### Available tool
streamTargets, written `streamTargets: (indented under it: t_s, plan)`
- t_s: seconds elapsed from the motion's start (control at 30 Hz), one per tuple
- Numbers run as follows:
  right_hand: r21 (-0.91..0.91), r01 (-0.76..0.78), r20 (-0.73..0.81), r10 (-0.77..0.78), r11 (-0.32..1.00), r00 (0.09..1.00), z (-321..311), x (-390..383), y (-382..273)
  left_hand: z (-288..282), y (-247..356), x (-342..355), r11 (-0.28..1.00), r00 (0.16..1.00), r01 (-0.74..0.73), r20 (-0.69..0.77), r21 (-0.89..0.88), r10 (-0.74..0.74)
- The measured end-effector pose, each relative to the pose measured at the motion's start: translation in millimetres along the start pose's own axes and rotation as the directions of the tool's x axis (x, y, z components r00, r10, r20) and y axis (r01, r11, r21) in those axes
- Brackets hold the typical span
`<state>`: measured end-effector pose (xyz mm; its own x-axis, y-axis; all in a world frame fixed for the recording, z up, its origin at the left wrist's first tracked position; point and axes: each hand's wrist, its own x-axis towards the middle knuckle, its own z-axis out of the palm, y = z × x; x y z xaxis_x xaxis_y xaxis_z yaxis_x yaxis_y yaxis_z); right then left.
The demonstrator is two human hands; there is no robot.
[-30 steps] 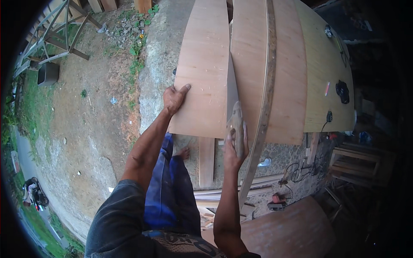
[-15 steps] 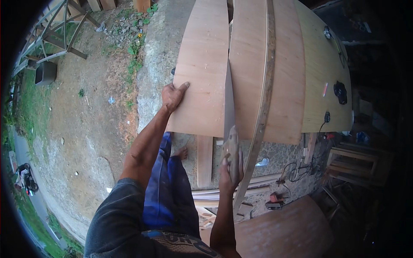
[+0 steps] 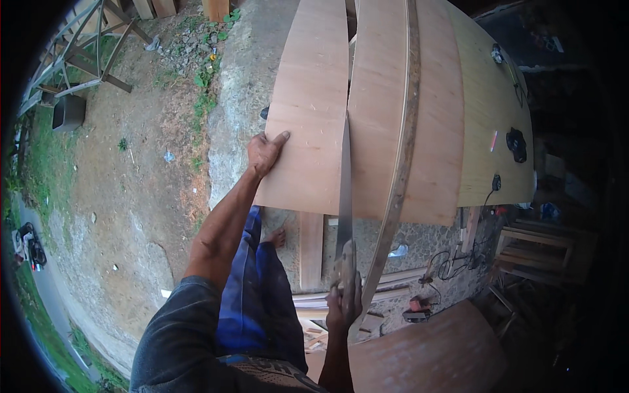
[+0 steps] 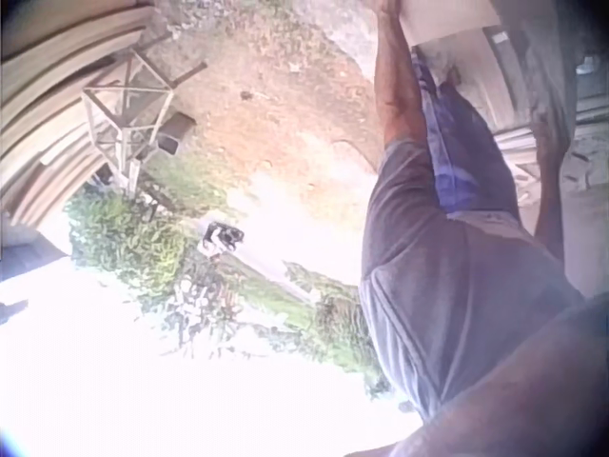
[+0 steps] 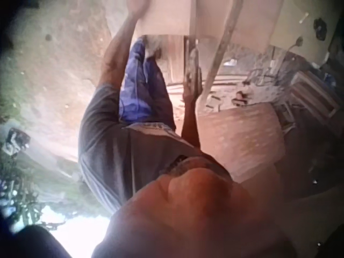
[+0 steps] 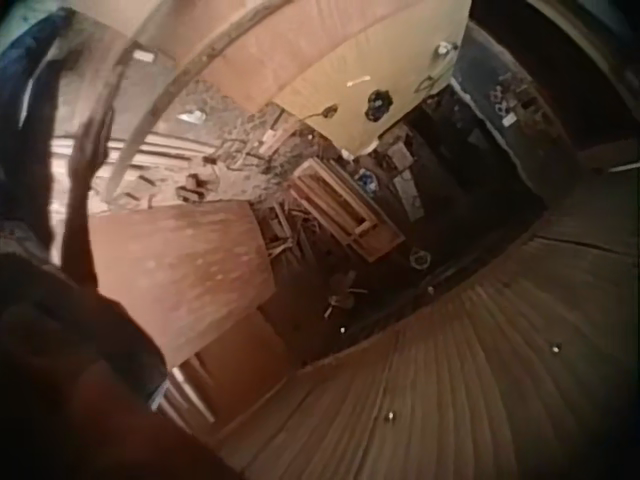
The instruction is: The person marks a line on a large sheet of plywood using a straight edge and a pink marker. They then use a hand saw to cut along the marked line, separating a strip from the main sheet. Finally, they place the cut piece onto a wooden structure.
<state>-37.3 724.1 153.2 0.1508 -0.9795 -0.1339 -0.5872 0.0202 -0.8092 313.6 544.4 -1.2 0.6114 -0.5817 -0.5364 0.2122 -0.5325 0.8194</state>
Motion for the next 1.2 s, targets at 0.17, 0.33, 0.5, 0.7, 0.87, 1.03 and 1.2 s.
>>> streamTargets:
  t_s: [0.17, 0.33, 0.5, 0.7, 0.87, 1.03, 1.2]
  plan:
    - [-0.058, 0.032, -0.042, -0.034, 0.998, 0.999, 14, 10, -4, 0, -22, 12, 0.999, 0.999, -0.045, -0.007, -0.015, 0.044]
    - [0.325, -0.119, -0.042, 0.14, 0.938, 0.989, 58, 146, 1, 14, -1, 0, 0.997, 0.997, -0.079, -0.011, 0.014, 0.079]
    - [-0.127, -0.077, 0.033, 0.082, 0.989, 0.996, -15, -42, -13, -2, -8, 3, 0.998, 0.998, -0.056, -0.016, -0.012, 0.056]
    - [0.251, -0.171, -0.047, 0.188, 0.953, 0.981, 40, 74, 8, 17, -8, 4, 1.0, 1.0, -0.014, 0.015, -0.016, 0.015]
    - [0.288, -0.118, -0.092, 0.15, 0.95, 0.984, 43, 57, 3, 8, -7, 11, 0.995, 0.996, -0.087, -0.015, -0.047, 0.086]
    - [-0.106, -0.013, 0.0, 0.013, 0.994, 1.0, -19, -72, 2, 0, -12, 15, 0.993, 0.998, -0.057, 0.001, -0.1, 0.057]
    - [0.272, -0.152, -0.044, 0.17, 0.95, 0.984, 43, 68, 17, 15, -7, 17, 1.0, 0.999, 0.016, 0.038, 0.003, -0.016]
